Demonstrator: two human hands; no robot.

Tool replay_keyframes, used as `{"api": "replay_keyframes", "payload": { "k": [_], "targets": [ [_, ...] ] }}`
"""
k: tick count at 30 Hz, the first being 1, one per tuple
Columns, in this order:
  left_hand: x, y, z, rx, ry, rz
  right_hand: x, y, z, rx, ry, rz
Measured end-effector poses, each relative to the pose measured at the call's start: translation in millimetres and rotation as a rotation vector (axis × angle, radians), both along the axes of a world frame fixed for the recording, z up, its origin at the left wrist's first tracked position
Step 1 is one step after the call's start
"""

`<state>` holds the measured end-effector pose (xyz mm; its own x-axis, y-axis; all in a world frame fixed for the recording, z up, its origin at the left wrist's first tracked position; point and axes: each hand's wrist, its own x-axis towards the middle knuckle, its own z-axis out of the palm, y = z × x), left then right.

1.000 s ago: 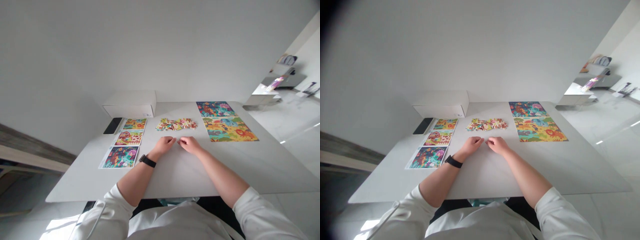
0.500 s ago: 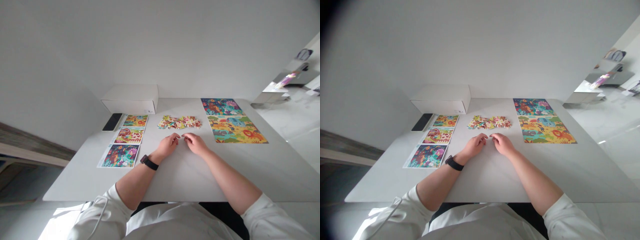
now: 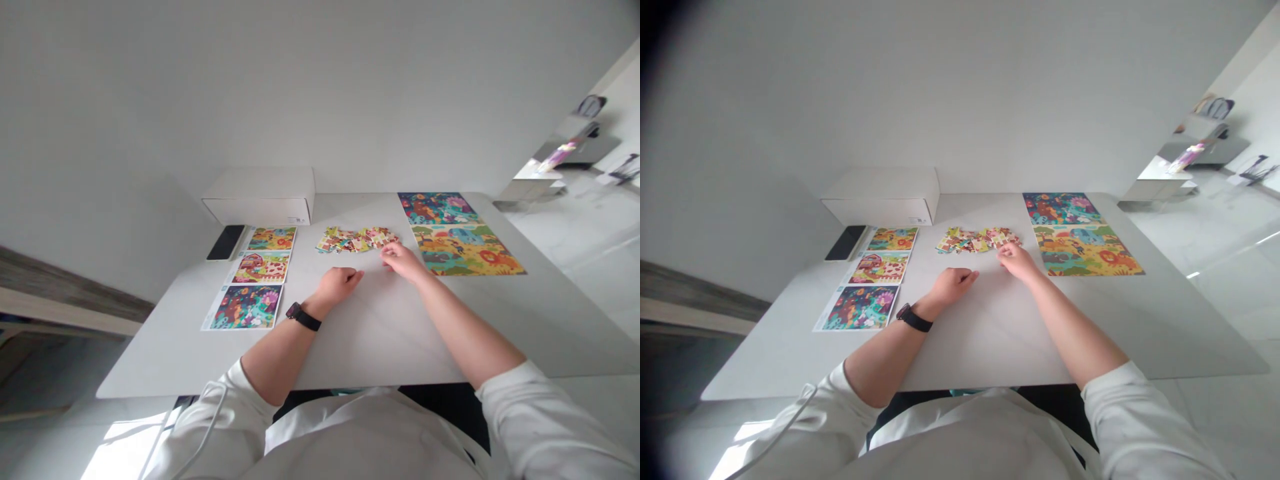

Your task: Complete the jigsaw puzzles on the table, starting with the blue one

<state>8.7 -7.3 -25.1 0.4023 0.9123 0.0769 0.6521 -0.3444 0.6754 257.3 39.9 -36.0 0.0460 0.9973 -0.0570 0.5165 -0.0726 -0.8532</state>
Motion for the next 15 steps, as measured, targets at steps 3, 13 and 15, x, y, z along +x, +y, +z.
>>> {"api": "replay_keyframes", "payload": {
  "k": [3, 13, 15],
  "targets": [
    [0, 0, 0.8, -0.003, 0.008, 0.001, -22, 10, -0.2, 0.133, -0.285, 0.077],
    [-1, 1, -3.4, 0.02, 0.01, -0.045, -49, 47, -10.7, 0.196, -0.598, 0.074],
    [-1, 2, -5.2, 0.021, 0.017, -0.044, -46, 54, -9.3, 0.203, -0.614, 0.103]
  ]
}}
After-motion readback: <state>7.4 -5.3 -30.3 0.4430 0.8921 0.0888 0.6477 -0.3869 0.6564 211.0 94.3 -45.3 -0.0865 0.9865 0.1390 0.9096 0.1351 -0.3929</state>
